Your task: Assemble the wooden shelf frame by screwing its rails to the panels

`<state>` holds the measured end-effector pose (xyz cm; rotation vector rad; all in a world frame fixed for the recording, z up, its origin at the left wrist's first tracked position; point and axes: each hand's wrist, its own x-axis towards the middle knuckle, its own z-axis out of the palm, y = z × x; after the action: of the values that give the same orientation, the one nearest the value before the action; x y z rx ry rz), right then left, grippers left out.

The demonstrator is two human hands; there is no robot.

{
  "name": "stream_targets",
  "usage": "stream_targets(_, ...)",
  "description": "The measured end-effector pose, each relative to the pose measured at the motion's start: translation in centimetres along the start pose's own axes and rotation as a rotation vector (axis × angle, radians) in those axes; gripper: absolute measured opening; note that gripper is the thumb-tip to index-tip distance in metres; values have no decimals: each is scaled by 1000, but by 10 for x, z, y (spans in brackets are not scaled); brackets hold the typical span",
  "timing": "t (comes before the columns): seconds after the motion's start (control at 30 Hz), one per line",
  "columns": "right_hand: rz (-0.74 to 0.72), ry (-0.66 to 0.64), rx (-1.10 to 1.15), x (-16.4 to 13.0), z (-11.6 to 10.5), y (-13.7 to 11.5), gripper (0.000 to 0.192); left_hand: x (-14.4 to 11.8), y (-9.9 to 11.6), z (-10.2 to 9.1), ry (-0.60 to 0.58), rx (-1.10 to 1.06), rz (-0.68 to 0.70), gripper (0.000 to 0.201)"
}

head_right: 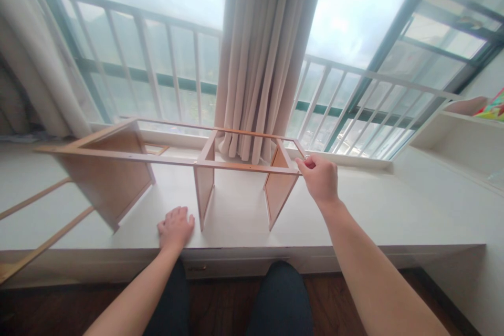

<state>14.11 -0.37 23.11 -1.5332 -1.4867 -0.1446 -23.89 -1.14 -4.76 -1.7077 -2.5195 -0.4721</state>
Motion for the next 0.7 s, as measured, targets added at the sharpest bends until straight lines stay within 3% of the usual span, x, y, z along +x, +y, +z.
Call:
stream_targets(0.3, 61, 94, -100, -6, 7, -4, 31, 0, 1, -4, -27, -7, -7, 39)
stream_targets(0.7, 22, 42, 62, 2, -7, -6, 37, 1, -2, 4, 5, -7, 7, 39)
